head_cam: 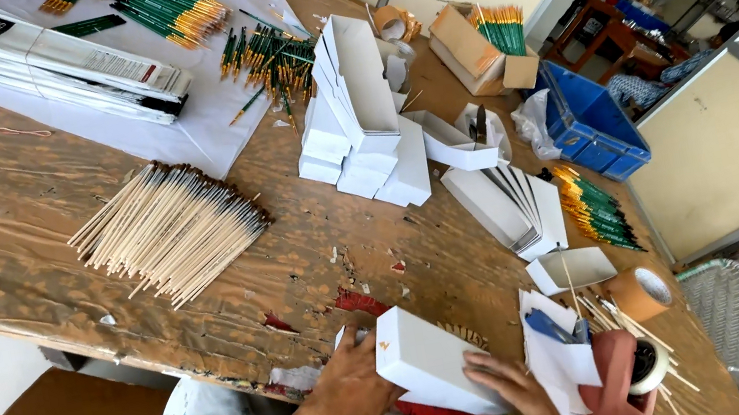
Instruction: The person organizes paintbrushes into bundles, places them inside protective sleeves, and then inserts the sleeved bundles into cardboard boxes at a workstation.
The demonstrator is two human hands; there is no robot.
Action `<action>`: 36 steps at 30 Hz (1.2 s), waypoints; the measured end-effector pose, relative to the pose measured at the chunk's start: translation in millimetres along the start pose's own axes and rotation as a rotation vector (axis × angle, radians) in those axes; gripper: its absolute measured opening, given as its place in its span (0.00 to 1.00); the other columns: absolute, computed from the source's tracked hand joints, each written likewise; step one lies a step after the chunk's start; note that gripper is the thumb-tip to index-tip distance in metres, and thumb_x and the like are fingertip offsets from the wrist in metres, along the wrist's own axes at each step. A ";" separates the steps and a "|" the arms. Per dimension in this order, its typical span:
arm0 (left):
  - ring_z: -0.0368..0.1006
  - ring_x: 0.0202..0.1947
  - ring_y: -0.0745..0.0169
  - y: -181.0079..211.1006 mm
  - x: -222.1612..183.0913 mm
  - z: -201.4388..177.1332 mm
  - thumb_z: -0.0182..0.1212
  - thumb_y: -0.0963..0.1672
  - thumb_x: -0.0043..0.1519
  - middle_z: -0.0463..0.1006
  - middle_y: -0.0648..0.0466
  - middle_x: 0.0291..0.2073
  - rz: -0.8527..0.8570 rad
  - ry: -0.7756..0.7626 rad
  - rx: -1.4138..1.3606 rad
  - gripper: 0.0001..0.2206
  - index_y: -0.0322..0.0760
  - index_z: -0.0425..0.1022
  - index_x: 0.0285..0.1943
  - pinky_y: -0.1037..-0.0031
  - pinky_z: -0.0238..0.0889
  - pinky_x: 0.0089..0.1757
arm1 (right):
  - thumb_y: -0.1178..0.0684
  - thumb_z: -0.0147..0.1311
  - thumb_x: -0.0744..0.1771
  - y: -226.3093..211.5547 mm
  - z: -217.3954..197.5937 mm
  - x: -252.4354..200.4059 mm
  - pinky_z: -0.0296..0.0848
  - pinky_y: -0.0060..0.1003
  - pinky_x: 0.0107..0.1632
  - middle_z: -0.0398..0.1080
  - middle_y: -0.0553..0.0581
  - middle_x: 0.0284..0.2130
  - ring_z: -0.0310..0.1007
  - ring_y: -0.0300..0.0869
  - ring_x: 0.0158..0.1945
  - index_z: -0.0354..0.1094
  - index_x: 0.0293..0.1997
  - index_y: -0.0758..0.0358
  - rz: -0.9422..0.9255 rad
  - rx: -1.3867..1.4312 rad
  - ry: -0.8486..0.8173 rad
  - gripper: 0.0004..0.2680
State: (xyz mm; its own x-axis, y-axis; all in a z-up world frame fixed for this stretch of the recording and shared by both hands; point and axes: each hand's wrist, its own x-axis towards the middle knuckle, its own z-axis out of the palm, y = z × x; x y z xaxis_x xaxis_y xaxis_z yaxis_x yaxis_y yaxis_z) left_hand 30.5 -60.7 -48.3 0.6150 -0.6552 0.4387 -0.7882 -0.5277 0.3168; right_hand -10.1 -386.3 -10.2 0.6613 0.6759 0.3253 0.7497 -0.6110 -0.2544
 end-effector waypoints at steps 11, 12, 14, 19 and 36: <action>0.68 0.56 0.40 3.8 -18.4 -1.7 0.57 0.48 0.63 0.76 0.45 0.54 -0.022 0.075 0.158 0.17 0.42 0.76 0.59 0.41 0.53 0.56 | 0.43 0.65 0.64 -35.0 16.0 70.8 0.62 0.52 0.66 0.60 0.62 0.66 0.61 0.58 0.67 0.54 0.72 0.56 0.268 0.088 -0.072 0.30; 0.69 0.57 0.42 3.9 -25.2 -7.4 0.57 0.47 0.63 0.77 0.45 0.53 -0.014 0.087 0.095 0.16 0.40 0.76 0.58 0.41 0.52 0.59 | 0.40 0.64 0.63 -33.7 18.3 67.7 0.61 0.55 0.65 0.58 0.62 0.67 0.60 0.59 0.67 0.53 0.73 0.55 0.245 0.040 -0.092 0.31; 0.70 0.58 0.44 0.0 -47.3 -18.4 0.58 0.46 0.63 0.78 0.44 0.53 -0.008 0.097 0.037 0.15 0.37 0.76 0.57 0.41 0.50 0.62 | 0.38 0.63 0.63 -28.8 21.7 63.7 0.60 0.58 0.65 0.56 0.62 0.69 0.59 0.60 0.68 0.52 0.74 0.53 0.218 -0.007 -0.110 0.32; 0.71 0.64 0.46 -5.4 -102.0 -29.1 0.60 0.39 0.57 0.77 0.44 0.61 -0.249 0.330 -0.134 0.16 0.31 0.78 0.55 0.58 0.58 0.63 | 0.34 0.63 0.62 -26.2 25.7 79.1 0.53 0.69 0.66 0.48 0.65 0.71 0.51 0.62 0.71 0.50 0.75 0.48 0.074 -0.077 -0.194 0.34; 0.76 0.56 0.58 2.4 -91.3 -9.1 0.69 0.44 0.57 0.84 0.53 0.49 -0.449 0.528 -0.162 0.09 0.35 0.83 0.44 0.61 0.58 0.55 | 0.36 0.69 0.60 -75.0 62.3 202.3 0.74 0.47 0.45 0.71 0.60 0.41 0.73 0.50 0.42 0.55 0.74 0.56 -0.093 0.257 -0.218 0.36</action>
State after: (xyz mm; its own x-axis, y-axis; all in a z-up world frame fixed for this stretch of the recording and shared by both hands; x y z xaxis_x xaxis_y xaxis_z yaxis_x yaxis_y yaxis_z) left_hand -27.8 2.8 -79.9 0.8197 -0.0224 0.5724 -0.4802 -0.5716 0.6654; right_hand 69.2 -178.1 18.0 0.5592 0.8130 0.1624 0.7710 -0.4379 -0.4625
